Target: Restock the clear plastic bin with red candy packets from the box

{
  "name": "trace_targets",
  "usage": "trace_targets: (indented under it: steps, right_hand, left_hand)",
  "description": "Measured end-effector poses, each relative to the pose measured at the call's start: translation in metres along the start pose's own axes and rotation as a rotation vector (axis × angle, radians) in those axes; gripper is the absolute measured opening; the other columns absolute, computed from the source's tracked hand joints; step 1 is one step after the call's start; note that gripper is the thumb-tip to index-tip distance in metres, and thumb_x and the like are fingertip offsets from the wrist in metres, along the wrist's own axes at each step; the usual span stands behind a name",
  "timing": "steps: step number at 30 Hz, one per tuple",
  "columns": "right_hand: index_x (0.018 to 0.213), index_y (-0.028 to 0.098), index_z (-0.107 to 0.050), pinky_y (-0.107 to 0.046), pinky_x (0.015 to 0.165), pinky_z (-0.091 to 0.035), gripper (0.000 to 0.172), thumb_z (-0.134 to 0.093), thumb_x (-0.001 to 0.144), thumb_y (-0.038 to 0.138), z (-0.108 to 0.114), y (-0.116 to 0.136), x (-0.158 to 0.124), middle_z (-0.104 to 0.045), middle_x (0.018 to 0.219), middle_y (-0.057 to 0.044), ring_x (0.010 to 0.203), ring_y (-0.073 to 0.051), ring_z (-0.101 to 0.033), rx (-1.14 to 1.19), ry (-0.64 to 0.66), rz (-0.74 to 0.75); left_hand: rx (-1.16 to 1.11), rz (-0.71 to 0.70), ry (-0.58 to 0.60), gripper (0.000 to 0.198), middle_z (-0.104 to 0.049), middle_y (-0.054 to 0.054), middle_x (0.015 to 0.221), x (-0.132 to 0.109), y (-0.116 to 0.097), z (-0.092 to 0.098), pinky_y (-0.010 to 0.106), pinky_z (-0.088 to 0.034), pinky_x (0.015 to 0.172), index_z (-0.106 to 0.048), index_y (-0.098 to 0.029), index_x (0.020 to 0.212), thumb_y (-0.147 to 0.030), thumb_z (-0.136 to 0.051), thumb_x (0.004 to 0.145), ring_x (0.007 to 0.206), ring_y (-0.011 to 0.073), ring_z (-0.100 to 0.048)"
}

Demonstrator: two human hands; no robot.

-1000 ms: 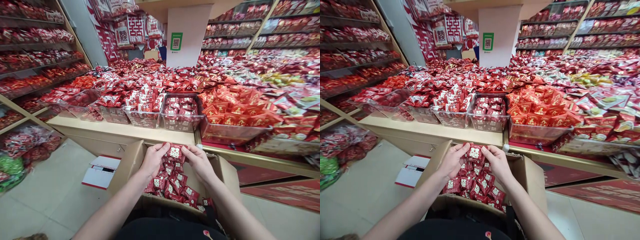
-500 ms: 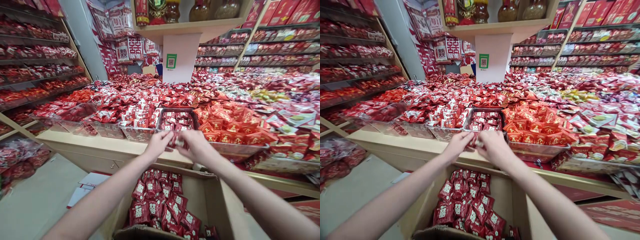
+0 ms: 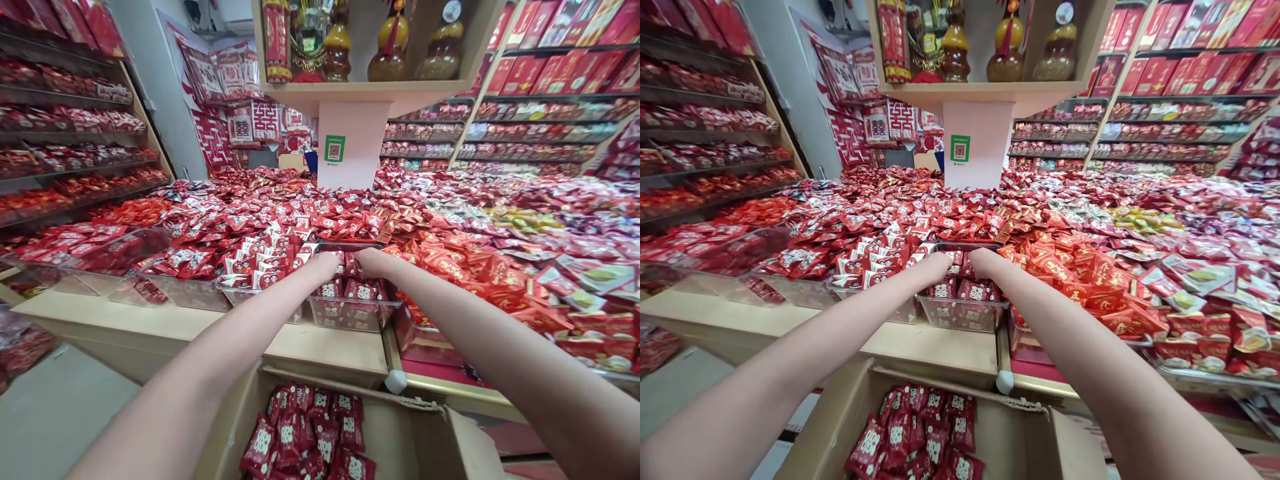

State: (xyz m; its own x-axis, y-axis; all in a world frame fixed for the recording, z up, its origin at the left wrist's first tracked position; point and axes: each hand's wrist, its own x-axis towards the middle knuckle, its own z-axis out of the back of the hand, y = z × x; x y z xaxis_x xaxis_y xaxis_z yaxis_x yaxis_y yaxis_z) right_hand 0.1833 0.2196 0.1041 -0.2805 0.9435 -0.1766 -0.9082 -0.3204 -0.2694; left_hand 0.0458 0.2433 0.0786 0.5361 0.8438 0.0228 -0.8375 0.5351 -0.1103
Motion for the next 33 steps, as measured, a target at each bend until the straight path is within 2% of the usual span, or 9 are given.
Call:
trace_targets:
  steps: [4, 6, 10, 12, 17, 20, 23, 28, 33]
  right_hand:
    - [0.093, 0.010, -0.059, -0.025, 0.068, -0.042, 0.030, -0.054, 0.064, 0.014, -0.010, -0.004, 0.005, -0.062, 0.095, -0.013, 0.088, -0.023, -0.057, -0.011, -0.061, 0.042]
    - [0.094, 0.010, -0.059, -0.026, 0.069, -0.042, 0.032, -0.056, 0.062, 0.017, -0.012, -0.003, 0.007, -0.061, 0.095, -0.014, 0.088, -0.024, -0.057, -0.002, -0.087, 0.057]
    - [0.088, 0.012, -0.062, -0.023, 0.067, -0.043, 0.028, -0.060, 0.061, 0.019, -0.005, 0.003, 0.004, -0.063, 0.091, -0.011, 0.084, -0.021, -0.058, 0.013, -0.023, 0.053]
    - [0.086, 0.013, -0.063, -0.022, 0.065, -0.042, 0.025, -0.062, 0.061, 0.019, -0.002, 0.005, 0.000, -0.064, 0.087, -0.009, 0.081, -0.020, -0.059, 0.019, 0.017, 0.032]
    - [0.087, 0.016, -0.063, -0.021, 0.065, -0.042, 0.027, -0.064, 0.062, 0.026, 0.001, -0.003, 0.000, -0.065, 0.088, -0.005, 0.081, -0.018, -0.058, 0.127, -0.026, 0.012]
    - [0.089, 0.016, -0.063, -0.021, 0.066, -0.043, 0.023, -0.057, 0.068, 0.023, 0.008, -0.016, 0.003, -0.065, 0.089, -0.005, 0.081, -0.017, -0.059, 0.185, -0.042, -0.062]
    - [0.091, 0.013, -0.064, -0.024, 0.070, -0.043, 0.024, -0.051, 0.071, 0.014, 0.012, -0.025, 0.010, -0.064, 0.092, -0.009, 0.085, -0.019, -0.058, 0.087, -0.089, -0.131]
    - [0.090, 0.006, -0.064, -0.030, 0.073, -0.044, 0.025, -0.051, 0.069, 0.010, -0.001, -0.025, 0.028, -0.063, 0.091, -0.017, 0.088, -0.025, -0.058, 0.002, -0.088, -0.057]
    - [0.099, 0.006, -0.059, -0.033, 0.078, -0.044, 0.029, -0.039, 0.077, 0.008, -0.011, -0.019, 0.034, -0.060, 0.099, -0.018, 0.094, -0.025, -0.056, 0.131, -0.165, -0.091]
  left_hand:
    - [0.080, -0.080, 0.062, 0.020, -0.060, 0.006, 0.099, 0.003, 0.008, 0.000, 0.035, -0.043, 0.079, -0.057, -0.015, 0.095, -0.019, -0.054, 0.076, 0.092, 0.0198, -0.055]
    - [0.096, -0.144, 0.075, 0.027, -0.061, 0.005, 0.101, 0.003, 0.009, 0.001, 0.029, -0.040, 0.081, -0.059, -0.019, 0.097, -0.011, -0.056, 0.071, 0.096, 0.0202, -0.054]
    - [0.121, -0.219, 0.122, 0.033, -0.064, 0.000, 0.098, 0.003, 0.007, 0.005, 0.023, -0.040, 0.076, -0.061, -0.027, 0.095, -0.011, -0.055, 0.067, 0.091, 0.0183, -0.057]
    - [0.138, -0.207, 0.132, 0.030, -0.065, 0.002, 0.094, 0.003, 0.006, 0.008, 0.024, -0.041, 0.074, -0.062, -0.026, 0.093, -0.013, -0.056, 0.066, 0.088, 0.0198, -0.058]
    - [0.166, -0.146, 0.150, 0.029, -0.065, 0.007, 0.092, 0.001, 0.002, 0.015, 0.027, -0.042, 0.072, -0.062, -0.020, 0.092, -0.015, -0.060, 0.064, 0.087, 0.0237, -0.058]
    - [0.174, -0.126, 0.189, 0.026, -0.063, 0.006, 0.094, 0.003, -0.001, 0.019, 0.031, -0.044, 0.074, -0.059, -0.018, 0.096, -0.022, -0.059, 0.070, 0.088, 0.0216, -0.058]
    - [0.196, -0.089, 0.232, 0.022, -0.059, 0.005, 0.097, 0.008, -0.005, 0.022, 0.035, -0.044, 0.076, -0.056, -0.016, 0.096, -0.029, -0.051, 0.079, 0.087, 0.0175, -0.056]
    - [0.208, -0.041, 0.244, 0.024, -0.055, 0.006, 0.104, 0.019, -0.012, 0.023, 0.037, -0.045, 0.077, -0.053, -0.016, 0.101, -0.029, -0.048, 0.082, 0.091, 0.0177, -0.054]
    - [0.170, -0.016, 0.197, 0.025, -0.054, 0.006, 0.106, 0.032, -0.010, 0.017, 0.037, -0.045, 0.077, -0.052, -0.016, 0.102, -0.029, -0.047, 0.082, 0.091, 0.0178, -0.054]
